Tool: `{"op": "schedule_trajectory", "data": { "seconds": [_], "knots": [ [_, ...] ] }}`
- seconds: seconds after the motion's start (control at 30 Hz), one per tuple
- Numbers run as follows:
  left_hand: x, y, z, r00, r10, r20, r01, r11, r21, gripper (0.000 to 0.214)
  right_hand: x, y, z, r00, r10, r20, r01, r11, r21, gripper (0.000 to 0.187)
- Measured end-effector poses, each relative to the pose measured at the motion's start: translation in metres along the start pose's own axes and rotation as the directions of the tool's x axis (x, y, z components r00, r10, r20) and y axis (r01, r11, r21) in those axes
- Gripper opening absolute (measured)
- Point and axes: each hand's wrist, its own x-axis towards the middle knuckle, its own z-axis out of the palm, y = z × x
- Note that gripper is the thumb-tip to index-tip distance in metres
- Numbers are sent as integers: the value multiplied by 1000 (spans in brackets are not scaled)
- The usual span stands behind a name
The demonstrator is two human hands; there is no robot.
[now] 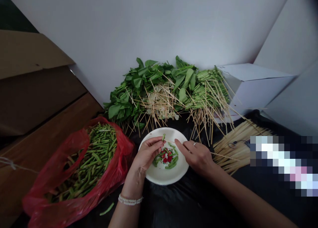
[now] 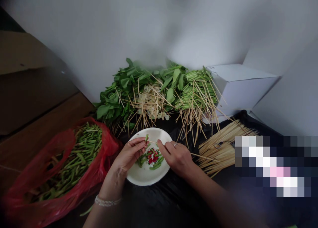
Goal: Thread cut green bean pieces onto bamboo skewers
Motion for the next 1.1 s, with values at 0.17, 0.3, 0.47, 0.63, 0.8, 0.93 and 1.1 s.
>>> {"op": "schedule_trajectory", "data": {
  "seconds": [0.17,0.3,0.47,0.63,0.8,0.93,1.1],
  "knots": [
    [-1,1,2,999,21,-48,-20,1000,12,32,-2,-1,2,1000,0,4,0,1000,-5,28],
    [-3,3,4,999,15,-41,-15,1000,12,32,-5,-2,5,1000,14,-9,-13,999,30,23],
    [-4,3,7,1000,-14,-27,15,1000,27,34,-8,-3,7,1000,24,2,-24,999,45,23],
    [-4,-1,6,999,-14,-30,15,999,51,31,-7,-5,6,1000,27,-5,-27,999,43,23],
    [-4,-4,5,1000,-23,-9,24,996,81,32,-7,-7,7,999,34,-21,-33,997,67,22],
    [-6,-12,12,1000,-8,25,2,976,217,32,-8,-11,8,999,10,31,-12,997,74,22],
    [-9,-6,19,991,12,131,-55,942,332,31,-7,-11,9,999,-8,39,6,998,67,22]
  ]
}}
